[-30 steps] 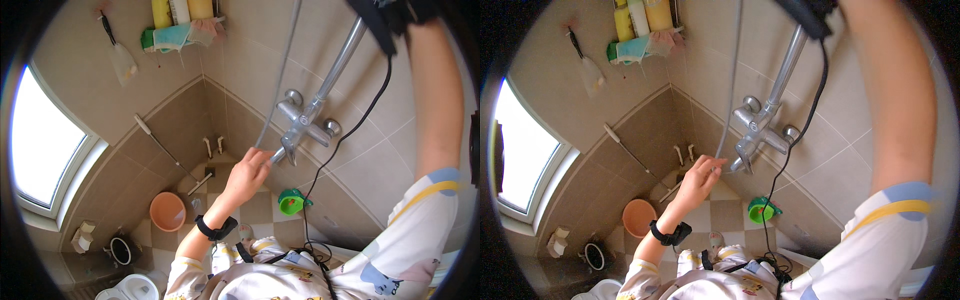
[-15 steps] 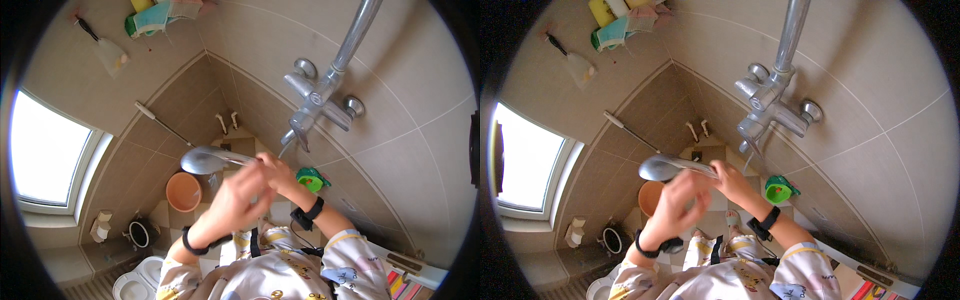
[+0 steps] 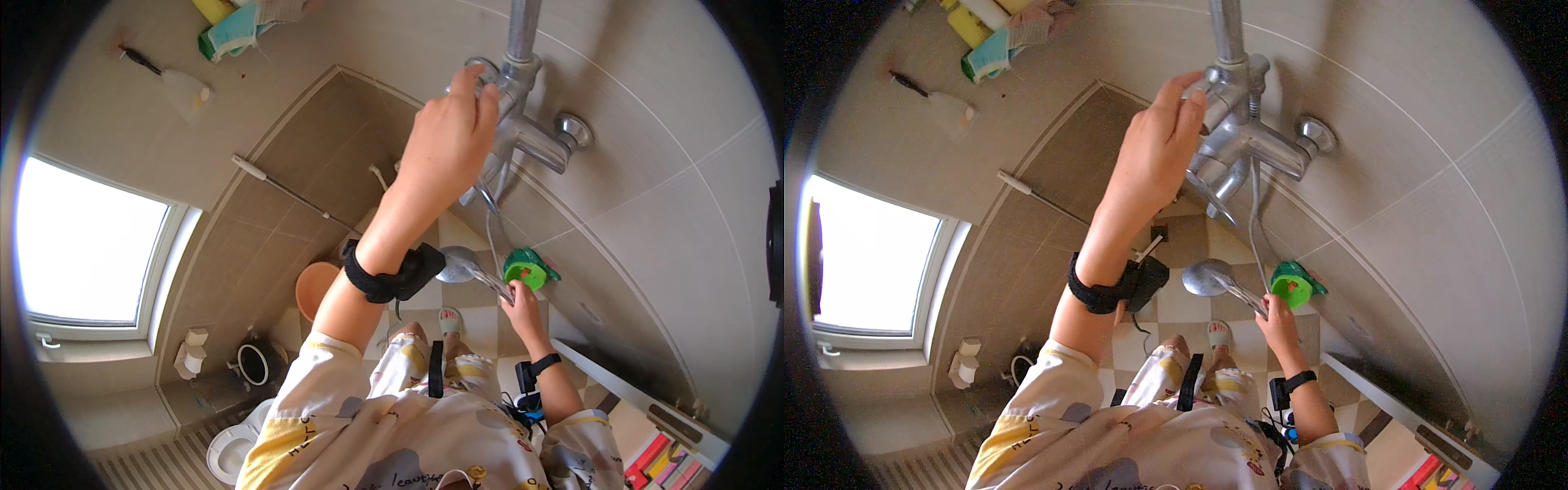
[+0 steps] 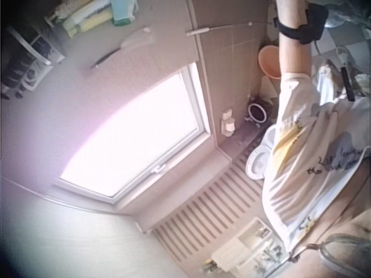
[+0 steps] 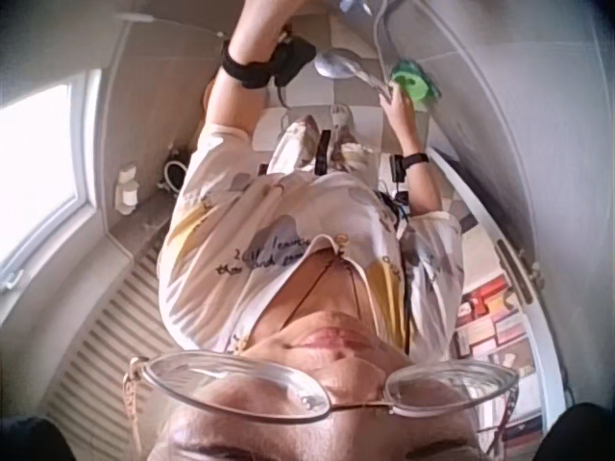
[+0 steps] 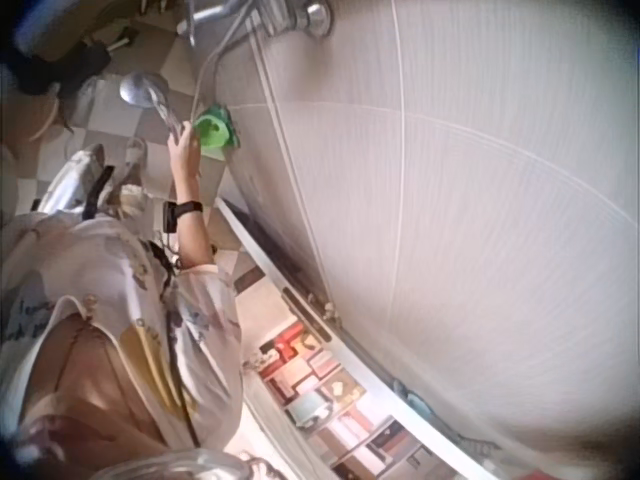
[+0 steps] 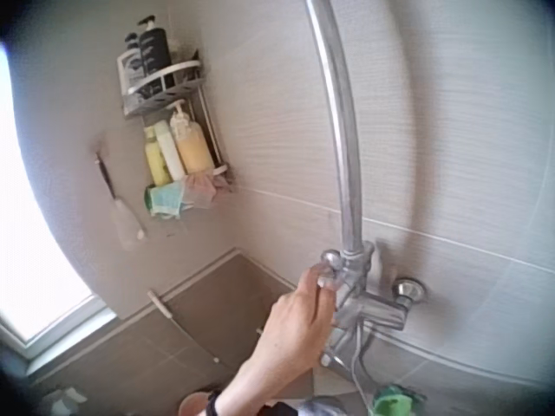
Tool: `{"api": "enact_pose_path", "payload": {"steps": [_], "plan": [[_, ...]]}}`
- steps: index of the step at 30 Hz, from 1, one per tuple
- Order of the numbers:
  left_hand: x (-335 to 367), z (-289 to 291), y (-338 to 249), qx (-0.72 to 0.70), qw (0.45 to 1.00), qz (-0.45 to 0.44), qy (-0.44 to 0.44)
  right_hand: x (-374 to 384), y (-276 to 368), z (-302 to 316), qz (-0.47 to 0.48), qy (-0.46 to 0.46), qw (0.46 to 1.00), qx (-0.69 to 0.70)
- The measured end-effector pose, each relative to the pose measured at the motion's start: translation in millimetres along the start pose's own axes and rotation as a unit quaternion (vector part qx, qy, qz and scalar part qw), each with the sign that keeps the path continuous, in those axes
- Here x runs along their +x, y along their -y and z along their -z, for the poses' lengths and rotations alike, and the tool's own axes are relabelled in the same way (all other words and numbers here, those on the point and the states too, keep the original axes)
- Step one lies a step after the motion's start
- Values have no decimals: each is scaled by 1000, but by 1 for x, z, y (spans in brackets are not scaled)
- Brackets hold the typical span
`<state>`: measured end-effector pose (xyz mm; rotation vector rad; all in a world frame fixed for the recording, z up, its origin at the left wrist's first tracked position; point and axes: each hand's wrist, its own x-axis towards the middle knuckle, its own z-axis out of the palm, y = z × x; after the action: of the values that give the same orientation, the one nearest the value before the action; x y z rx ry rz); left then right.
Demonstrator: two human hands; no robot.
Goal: The person uses a squeegee to push water across a bathroom floor and uses a shower head to fill a basin with water.
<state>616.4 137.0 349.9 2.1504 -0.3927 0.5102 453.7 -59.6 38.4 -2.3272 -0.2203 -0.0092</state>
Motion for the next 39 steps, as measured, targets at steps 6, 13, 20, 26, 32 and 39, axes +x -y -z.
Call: {"api": "enact_pose_path", "payload": {"steps": [6,13,20,26,32,39], "plan": [[1,-5,-4,26,999,0,25,-6,-3,3,-29,-45,998,24],[6,-6,7,-238,953,159,103,-9,-6,-6,-2,2,999,-33],[1,-13,10,-584,730,331,127,-14,-8,-12,6,10,1000,-28],[-1,-15,16,-722,580,348,144,-26,-16,-9,-10,26,999,-47],[-7,-15,18,-771,511,345,159,-35,-27,-12,-5,2,998,-61],[-77,-28,47,70,994,56,-68,-42,-28,-11,-52,19,997,-55]]}}
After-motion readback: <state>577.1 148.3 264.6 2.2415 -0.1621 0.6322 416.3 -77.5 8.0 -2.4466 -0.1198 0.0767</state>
